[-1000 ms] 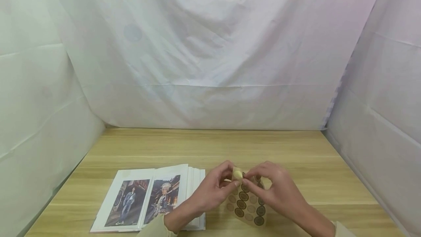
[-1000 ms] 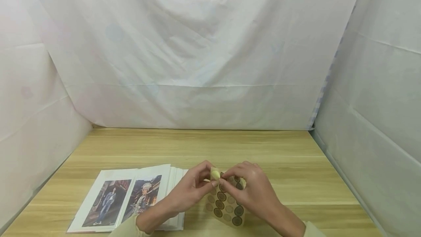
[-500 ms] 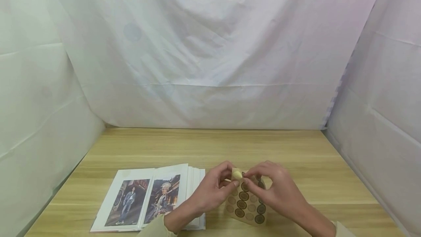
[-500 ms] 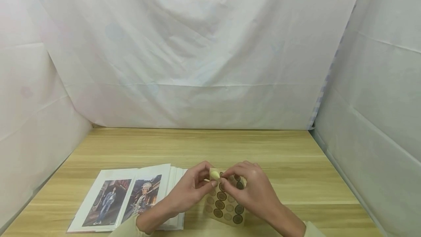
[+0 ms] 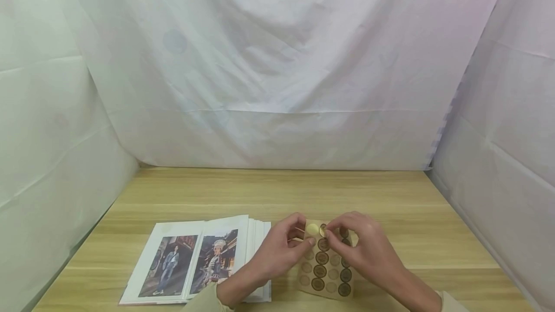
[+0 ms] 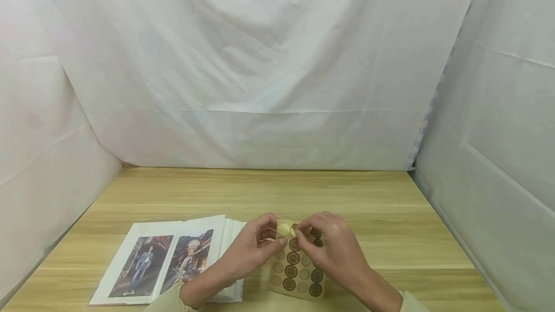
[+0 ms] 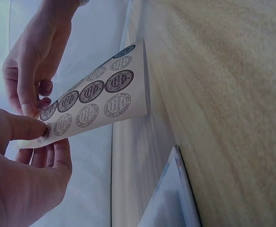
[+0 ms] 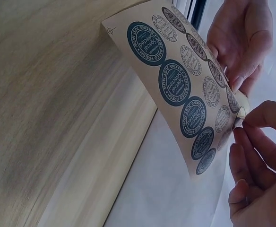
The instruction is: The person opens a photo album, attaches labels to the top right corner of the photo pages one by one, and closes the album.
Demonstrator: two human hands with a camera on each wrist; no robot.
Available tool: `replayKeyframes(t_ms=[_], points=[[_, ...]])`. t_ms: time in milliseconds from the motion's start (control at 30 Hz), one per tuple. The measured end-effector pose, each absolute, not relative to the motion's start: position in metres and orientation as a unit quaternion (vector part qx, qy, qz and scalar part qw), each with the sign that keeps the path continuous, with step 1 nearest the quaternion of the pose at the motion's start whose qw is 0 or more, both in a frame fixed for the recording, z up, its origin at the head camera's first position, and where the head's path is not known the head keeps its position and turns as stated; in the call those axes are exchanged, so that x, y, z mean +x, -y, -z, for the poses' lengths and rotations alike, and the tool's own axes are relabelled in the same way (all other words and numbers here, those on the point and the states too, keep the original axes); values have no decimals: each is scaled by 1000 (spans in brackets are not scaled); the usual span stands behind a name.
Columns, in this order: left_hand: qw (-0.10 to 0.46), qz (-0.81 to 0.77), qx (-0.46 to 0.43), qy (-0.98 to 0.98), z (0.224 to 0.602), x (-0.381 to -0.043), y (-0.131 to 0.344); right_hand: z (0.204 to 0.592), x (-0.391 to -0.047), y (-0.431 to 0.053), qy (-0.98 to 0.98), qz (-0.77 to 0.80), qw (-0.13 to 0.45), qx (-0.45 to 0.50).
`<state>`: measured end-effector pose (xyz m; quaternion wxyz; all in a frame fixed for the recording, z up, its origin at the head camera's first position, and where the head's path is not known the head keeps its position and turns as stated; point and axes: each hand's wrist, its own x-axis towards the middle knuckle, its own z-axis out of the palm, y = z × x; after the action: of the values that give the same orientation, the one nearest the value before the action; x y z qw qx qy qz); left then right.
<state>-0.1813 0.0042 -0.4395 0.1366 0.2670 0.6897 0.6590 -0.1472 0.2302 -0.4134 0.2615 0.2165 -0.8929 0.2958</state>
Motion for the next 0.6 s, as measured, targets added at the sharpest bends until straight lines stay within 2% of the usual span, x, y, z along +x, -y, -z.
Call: replayKeyframes(t_ms=[600], points=[[134,-653,246,-703,442,-182,-2,417,-150,-235,900,-303,256,181]])
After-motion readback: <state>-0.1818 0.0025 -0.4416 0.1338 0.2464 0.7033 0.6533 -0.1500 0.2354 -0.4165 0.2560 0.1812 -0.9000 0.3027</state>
